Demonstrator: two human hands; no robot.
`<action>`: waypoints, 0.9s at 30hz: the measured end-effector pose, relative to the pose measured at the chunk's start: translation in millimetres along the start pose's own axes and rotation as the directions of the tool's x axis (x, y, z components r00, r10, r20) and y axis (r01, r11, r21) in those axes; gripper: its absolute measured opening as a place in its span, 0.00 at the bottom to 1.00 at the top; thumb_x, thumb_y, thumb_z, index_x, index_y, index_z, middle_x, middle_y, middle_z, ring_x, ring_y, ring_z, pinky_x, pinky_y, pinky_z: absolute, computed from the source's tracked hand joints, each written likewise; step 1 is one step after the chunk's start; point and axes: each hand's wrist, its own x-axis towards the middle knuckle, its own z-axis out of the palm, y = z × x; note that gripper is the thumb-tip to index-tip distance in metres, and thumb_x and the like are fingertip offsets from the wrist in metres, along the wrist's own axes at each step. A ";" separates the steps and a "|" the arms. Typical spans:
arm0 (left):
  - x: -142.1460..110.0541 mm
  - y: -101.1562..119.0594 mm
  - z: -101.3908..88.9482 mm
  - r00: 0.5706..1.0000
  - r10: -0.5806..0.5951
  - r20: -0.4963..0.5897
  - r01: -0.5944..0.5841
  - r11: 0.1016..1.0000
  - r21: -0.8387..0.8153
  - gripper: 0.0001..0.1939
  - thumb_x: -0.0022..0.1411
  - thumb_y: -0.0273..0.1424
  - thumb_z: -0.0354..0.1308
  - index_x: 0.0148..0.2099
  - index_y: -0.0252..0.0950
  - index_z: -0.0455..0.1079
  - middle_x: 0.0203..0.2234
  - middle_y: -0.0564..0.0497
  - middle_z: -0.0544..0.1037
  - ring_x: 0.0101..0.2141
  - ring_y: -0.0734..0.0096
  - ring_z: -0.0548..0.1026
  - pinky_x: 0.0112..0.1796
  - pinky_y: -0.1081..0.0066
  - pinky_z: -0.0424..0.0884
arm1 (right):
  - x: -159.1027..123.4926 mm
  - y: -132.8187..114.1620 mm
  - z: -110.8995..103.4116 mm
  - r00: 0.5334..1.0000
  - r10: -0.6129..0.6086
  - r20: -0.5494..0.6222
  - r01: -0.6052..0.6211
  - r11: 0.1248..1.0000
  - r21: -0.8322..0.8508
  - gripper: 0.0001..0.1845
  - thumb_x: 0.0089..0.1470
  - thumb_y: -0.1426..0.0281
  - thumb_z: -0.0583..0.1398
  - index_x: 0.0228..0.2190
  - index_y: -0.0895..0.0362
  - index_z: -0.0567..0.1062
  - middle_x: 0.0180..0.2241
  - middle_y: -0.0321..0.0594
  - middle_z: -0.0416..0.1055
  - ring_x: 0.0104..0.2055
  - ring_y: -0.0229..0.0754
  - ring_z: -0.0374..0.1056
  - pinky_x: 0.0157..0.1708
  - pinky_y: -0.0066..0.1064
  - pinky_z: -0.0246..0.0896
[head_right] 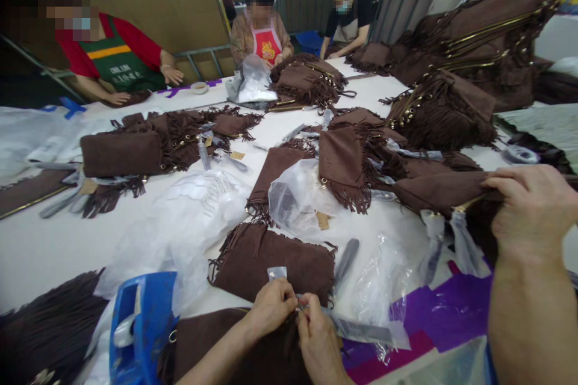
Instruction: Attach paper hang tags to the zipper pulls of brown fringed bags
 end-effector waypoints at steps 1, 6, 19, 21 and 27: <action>-0.7 0.7 0.5 1.000 0.000 -0.003 0.000 1.000 -0.001 0.09 0.50 0.27 0.47 0.27 0.35 0.69 0.29 0.49 0.74 0.33 0.67 0.70 0.33 0.71 0.61 | 13.3 -2.9 -14.4 1.000 -0.013 -0.013 0.013 1.000 -0.006 0.08 0.56 0.65 0.54 0.37 0.50 0.70 0.42 0.38 0.69 0.40 0.40 0.66 0.36 0.34 0.66; -4.3 -0.4 5.3 0.999 0.041 -0.020 -0.041 0.999 -0.012 0.08 0.53 0.27 0.45 0.30 0.35 0.65 0.30 0.48 0.71 0.33 0.68 0.69 0.36 0.71 0.61 | 57.6 -39.3 -71.9 0.992 -0.115 -0.059 0.113 0.993 -0.034 0.13 0.57 0.62 0.52 0.41 0.54 0.69 0.43 0.41 0.68 0.39 0.39 0.67 0.37 0.37 0.66; -2.4 -24.9 16.4 0.986 -0.018 -0.164 -0.125 0.573 -0.810 0.13 0.49 0.41 0.51 0.25 0.36 0.56 0.17 0.59 0.57 0.20 0.78 0.55 0.23 0.75 0.55 | -67.8 -13.2 46.9 0.987 -0.095 0.130 0.089 0.995 0.049 0.10 0.52 0.66 0.52 0.32 0.54 0.72 0.32 0.40 0.66 0.35 0.43 0.66 0.38 0.33 0.61; -2.3 -25.8 15.6 0.988 -0.022 -0.151 -0.120 0.506 -0.854 0.14 0.48 0.41 0.52 0.25 0.35 0.57 0.17 0.59 0.58 0.19 0.79 0.54 0.22 0.76 0.54 | -56.2 -20.2 43.2 0.988 -0.020 0.155 -0.014 0.977 0.212 0.08 0.49 0.65 0.55 0.25 0.54 0.73 0.28 0.38 0.65 0.33 0.42 0.64 0.37 0.33 0.58; -4.3 -22.2 7.4 0.991 0.076 -0.107 -0.131 0.637 -0.760 0.07 0.49 0.31 0.49 0.31 0.33 0.65 0.21 0.56 0.63 0.24 0.76 0.60 0.27 0.75 0.58 | -38.5 -30.1 39.8 0.930 0.234 0.284 -0.357 0.759 0.544 0.15 0.39 0.57 0.58 0.19 0.57 0.70 0.13 0.26 0.52 0.16 0.32 0.46 0.17 0.27 0.43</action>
